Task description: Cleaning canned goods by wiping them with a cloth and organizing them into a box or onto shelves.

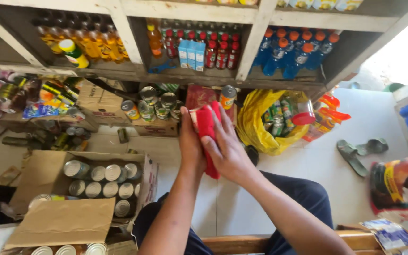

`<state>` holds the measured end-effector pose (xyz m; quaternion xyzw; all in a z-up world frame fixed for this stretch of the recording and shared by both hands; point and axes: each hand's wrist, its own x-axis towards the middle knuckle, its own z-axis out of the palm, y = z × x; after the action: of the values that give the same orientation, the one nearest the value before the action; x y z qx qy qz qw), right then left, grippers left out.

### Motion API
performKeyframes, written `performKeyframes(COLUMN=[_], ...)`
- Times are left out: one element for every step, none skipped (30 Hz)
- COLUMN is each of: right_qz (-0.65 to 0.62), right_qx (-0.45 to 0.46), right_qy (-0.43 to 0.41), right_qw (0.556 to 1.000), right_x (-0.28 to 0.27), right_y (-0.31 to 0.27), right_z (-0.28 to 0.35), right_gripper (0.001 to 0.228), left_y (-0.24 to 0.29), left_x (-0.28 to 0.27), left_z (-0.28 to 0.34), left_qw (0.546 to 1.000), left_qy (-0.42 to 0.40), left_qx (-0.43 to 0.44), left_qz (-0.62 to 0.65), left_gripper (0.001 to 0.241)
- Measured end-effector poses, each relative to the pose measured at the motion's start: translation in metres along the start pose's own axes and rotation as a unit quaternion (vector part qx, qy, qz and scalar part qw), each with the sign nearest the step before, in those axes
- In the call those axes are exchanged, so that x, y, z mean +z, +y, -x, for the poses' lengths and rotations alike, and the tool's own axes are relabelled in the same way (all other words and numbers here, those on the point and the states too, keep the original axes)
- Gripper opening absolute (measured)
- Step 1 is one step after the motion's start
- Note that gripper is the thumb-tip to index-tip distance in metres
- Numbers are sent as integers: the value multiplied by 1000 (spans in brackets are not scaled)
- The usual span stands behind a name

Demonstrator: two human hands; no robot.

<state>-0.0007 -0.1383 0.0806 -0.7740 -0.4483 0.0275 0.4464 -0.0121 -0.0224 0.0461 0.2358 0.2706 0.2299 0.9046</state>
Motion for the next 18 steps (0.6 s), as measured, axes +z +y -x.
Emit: performKeyframes(right_qz=[0,-1,-3,-4,-9,-16,6,27,17,24,36,30,9,-13,-12,-12,-12,-12], right_qx=[7,14,12,10,6,1,18,34,28,37,48,44,49,55,51,52,54,51], right_qy=[3,7,1,-3,-9,-17,-11,-6,-17,-11,2,-2,-3,-5,-5,-8,-14,-17], right_qw=[1000,1000,1000,1000,1000,1000,1000,999,999,999,998,999,999,998,999,999,998,999], right_x=[-1,-3,-3,-2,2,5,9,14,13,11,7,6,1,-4,-4,-5,-5,-2], right_y=[2,5,-2,-8,-16,-8,-1,6,9,12,17,14,11,9,3,-2,-8,-12], right_z=[-1,-2,1,5,7,9,12,15,14,12,10,3,-3,-8,-9,-10,-10,-6], right_gripper=[64,64,64,64,65,65,66,68,68,68,67,67,66,64,64,65,65,65], left_y=[3,7,-4,-14,-20,-13,-4,4,-1,-6,-12,-5,-1,3,2,0,-1,-4], left_x=[7,14,3,-9,-23,-11,-1,9,4,-1,-3,4,15,25,22,18,13,11], left_z=[6,11,-3,-17,-31,-21,-10,1,-2,-4,-9,-1,6,13,10,7,4,-2], left_qw=[1000,999,998,999,999,999,999,998,997,997,998,997,997,997,997,997,997,997], left_qy=[17,34,38,36,37,45,46,47,60,60,53,58,59,59,58,64,73,74], left_qx=[-7,-15,-11,-8,0,9,21,34,45,29,10,17,-2,-20,-16,-11,-6,-3], left_qz=[19,38,41,35,27,29,20,9,10,27,42,41,44,48,50,31,14,17], left_gripper=[45,43,43,45,48,48,50,53,53,51,48,48,47,46,46,49,51,51])
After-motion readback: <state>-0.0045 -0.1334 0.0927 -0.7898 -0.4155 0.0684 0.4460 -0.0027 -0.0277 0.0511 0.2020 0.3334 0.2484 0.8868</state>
